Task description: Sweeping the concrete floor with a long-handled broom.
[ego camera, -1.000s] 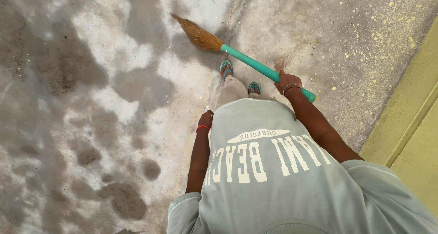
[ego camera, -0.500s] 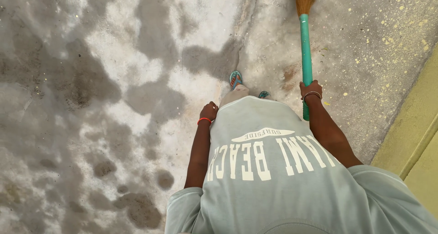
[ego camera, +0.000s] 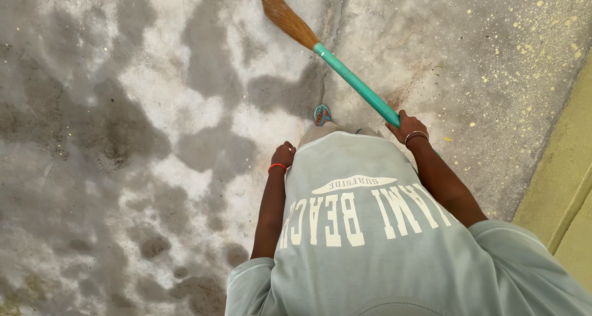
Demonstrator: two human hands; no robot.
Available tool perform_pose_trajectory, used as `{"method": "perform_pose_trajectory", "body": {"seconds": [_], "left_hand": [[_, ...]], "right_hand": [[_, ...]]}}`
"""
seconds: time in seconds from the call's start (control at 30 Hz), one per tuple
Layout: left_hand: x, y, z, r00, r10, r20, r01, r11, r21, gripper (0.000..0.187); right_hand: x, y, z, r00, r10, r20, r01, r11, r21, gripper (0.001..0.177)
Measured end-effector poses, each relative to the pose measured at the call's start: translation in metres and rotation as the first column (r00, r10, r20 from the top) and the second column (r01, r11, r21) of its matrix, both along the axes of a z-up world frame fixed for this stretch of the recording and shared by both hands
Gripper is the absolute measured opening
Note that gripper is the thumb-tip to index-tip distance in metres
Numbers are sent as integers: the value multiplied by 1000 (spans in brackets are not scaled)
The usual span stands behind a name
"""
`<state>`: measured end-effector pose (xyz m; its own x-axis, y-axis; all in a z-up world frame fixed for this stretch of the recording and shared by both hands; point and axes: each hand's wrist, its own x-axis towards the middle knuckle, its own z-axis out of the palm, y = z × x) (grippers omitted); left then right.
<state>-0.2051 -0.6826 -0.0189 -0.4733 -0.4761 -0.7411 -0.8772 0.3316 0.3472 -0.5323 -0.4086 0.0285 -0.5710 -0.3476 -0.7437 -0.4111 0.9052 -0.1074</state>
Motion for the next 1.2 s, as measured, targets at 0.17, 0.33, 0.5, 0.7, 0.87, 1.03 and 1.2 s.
{"method": "perform_pose_trajectory", "body": {"seconds": [0.17,0.33,0.5,0.7,0.87,1.03,1.2], "left_hand": [[8,-19,1,1000,14,27,-14,1000,4,33],[12,-32,6,997,32,66,-32,999,3,34],[2,-41,10,999,-10,38,10,1000,-6,31],[-15,-62,11,999,-29,27,29,1000,2,29],[-32,-82,11,996,15,83,-14,1000,-9,31],[-72,-106,14,993,-23,113,22,1000,4,31],[-132,-136,10,1000,2,19,-2,1000,-1,32]], "right_hand": [[-8,-66,-16,963,259,-76,-257,966,35,49],[-23,-99,-11,952,289,-98,-282,956,78,45],[-46,-83,-13,992,17,-121,-5,996,95,56],[-80,-83,-24,852,-520,-62,523,850,64,58],[-75,-87,-30,809,-588,5,585,805,-100,57],[-85,-79,-27,890,-456,13,454,882,-128,59],[-121,-107,-11,996,-82,-32,81,996,-29,57]]}}
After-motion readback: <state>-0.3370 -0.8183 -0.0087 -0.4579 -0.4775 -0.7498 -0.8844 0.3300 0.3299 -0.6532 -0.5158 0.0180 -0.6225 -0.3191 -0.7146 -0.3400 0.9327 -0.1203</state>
